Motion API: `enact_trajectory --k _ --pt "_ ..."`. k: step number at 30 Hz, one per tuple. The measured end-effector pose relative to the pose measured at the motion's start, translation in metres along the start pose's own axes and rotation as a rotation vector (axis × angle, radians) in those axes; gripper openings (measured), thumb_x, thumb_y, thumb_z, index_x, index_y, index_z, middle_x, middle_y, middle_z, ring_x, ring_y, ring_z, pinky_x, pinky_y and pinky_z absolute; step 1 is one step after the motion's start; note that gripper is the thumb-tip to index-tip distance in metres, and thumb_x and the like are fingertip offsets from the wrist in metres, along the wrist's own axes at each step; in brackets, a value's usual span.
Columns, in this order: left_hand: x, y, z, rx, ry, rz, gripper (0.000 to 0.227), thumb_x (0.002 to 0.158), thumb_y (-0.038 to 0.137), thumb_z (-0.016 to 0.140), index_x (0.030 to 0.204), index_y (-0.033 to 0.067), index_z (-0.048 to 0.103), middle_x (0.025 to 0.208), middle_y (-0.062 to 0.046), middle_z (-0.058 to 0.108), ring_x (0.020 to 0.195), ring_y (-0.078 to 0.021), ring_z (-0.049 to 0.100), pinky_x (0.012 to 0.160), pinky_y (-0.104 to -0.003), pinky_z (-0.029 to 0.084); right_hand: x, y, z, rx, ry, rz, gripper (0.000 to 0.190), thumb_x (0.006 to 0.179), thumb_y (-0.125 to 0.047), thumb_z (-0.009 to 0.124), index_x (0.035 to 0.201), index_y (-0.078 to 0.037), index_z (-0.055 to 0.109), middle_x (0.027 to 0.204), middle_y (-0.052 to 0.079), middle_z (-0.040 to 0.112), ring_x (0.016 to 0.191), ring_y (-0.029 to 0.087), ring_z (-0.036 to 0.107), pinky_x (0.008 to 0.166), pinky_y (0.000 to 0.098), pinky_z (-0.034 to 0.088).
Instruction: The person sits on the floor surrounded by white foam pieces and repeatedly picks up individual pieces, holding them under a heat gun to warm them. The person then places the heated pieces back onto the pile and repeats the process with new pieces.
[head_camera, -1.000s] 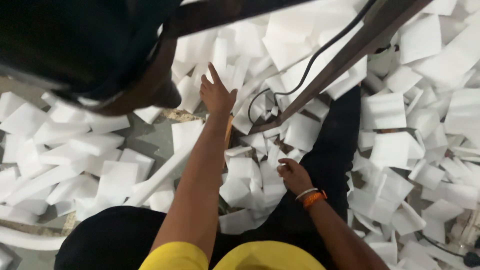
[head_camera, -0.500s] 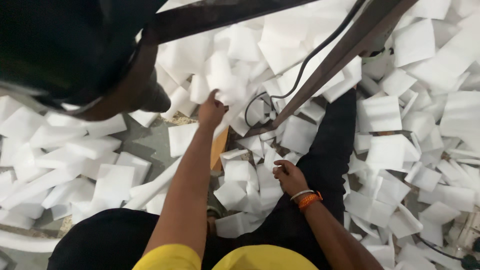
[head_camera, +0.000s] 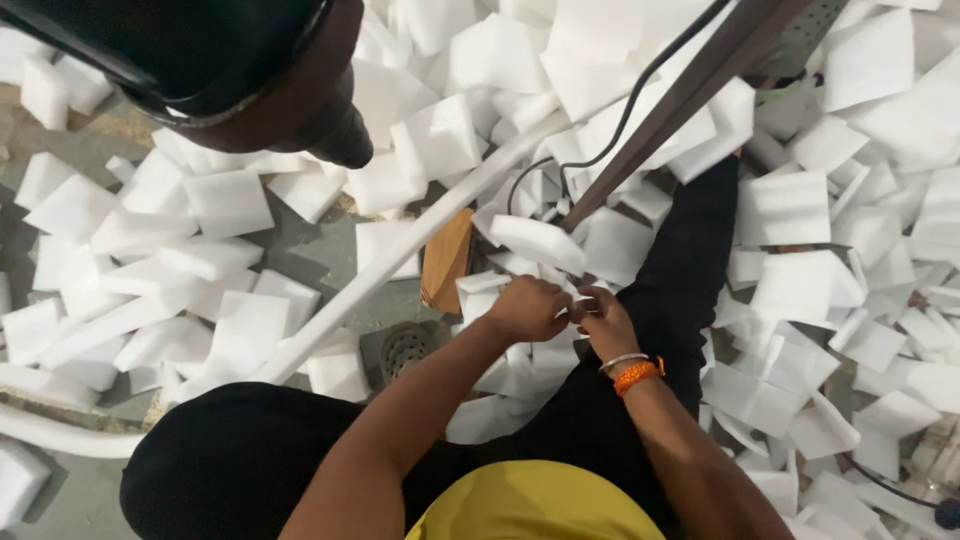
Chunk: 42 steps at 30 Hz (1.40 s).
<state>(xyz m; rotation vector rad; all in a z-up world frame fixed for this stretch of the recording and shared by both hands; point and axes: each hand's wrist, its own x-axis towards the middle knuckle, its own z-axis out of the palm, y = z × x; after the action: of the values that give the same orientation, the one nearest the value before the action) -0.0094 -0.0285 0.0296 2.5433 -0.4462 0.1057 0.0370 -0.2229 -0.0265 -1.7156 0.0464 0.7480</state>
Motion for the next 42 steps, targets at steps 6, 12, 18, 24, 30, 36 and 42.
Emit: enact_trajectory --k 6,12,18,24,30,36,42 --pt "0.000 -0.047 -0.061 0.046 0.404 -0.207 0.017 0.079 0.021 0.077 0.091 0.0109 0.072 0.082 -0.008 0.069 0.075 -0.0320 0.068 0.072 -0.046 0.054 0.007 -0.019 0.008 -0.384 0.284 -0.248 0.065 0.084 -0.025 0.081 0.137 -0.001 0.053 0.124 0.018 0.065 0.111 0.033 0.063 0.097 0.0437 0.051" --pt "-0.026 -0.065 -0.059 -0.153 0.354 -0.419 0.045 0.074 0.018 0.077 0.116 0.0047 0.068 0.100 -0.013 0.067 0.089 -0.0338 0.068 0.078 -0.048 0.053 0.054 -0.059 0.010 -0.593 0.243 -0.701 0.091 0.073 -0.026 0.088 0.146 0.003 0.043 0.139 0.030 0.052 0.128 0.046 0.049 0.108 0.0518 0.040" --pt "-0.036 -0.111 -0.037 0.400 0.570 -0.416 0.040 0.079 0.019 0.077 0.117 0.0089 0.074 0.123 -0.023 0.059 0.114 -0.0441 0.056 0.100 -0.058 0.043 0.079 -0.046 0.041 -0.532 0.248 -0.559 0.075 0.079 -0.030 0.087 0.138 0.000 0.052 0.126 0.024 0.061 0.115 0.041 0.059 0.099 0.0472 0.049" --pt "-0.040 -0.197 -0.105 0.274 0.486 -0.843 0.049 0.076 0.029 0.083 0.123 0.0200 0.075 0.143 -0.032 0.044 0.122 -0.0502 0.050 0.099 -0.056 0.042 0.082 -0.012 0.045 -0.591 0.261 -0.314 0.059 0.083 -0.032 0.083 0.130 -0.004 0.060 0.115 0.020 0.063 0.101 0.036 0.066 0.091 0.0445 0.054" --pt "-0.036 -0.168 -0.107 0.317 0.747 -0.842 0.024 0.092 0.022 0.076 0.116 0.0190 0.079 0.131 -0.027 0.068 0.121 -0.0434 0.062 0.105 -0.049 0.051 0.056 -0.025 0.044 -0.446 0.169 -0.319 0.049 0.089 -0.030 0.073 0.132 -0.009 0.060 0.122 0.013 0.067 0.109 0.029 0.070 0.096 0.0396 0.056" --pt "-0.025 -0.049 -0.077 -0.126 0.518 -0.438 0.027 0.081 0.014 0.074 0.108 0.0151 0.079 0.120 -0.016 0.069 0.112 -0.0398 0.068 0.101 -0.049 0.056 0.032 -0.066 0.041 -0.189 0.045 -0.809 0.072 0.100 -0.030 0.071 0.155 0.003 0.039 0.151 0.023 0.049 0.141 0.034 0.047 0.117 0.0421 0.037" --pt "-0.031 -0.005 -0.080 -0.624 0.259 -0.336 0.011 0.078 0.003 0.068 0.087 0.0033 0.073 0.113 -0.015 0.069 0.120 -0.0358 0.065 0.100 -0.046 0.051 0.011 -0.075 0.002 -0.075 -0.305 -0.417 0.075 0.086 -0.031 0.077 0.148 0.001 0.049 0.141 0.016 0.062 0.129 0.025 0.059 0.110 0.0393 0.046"
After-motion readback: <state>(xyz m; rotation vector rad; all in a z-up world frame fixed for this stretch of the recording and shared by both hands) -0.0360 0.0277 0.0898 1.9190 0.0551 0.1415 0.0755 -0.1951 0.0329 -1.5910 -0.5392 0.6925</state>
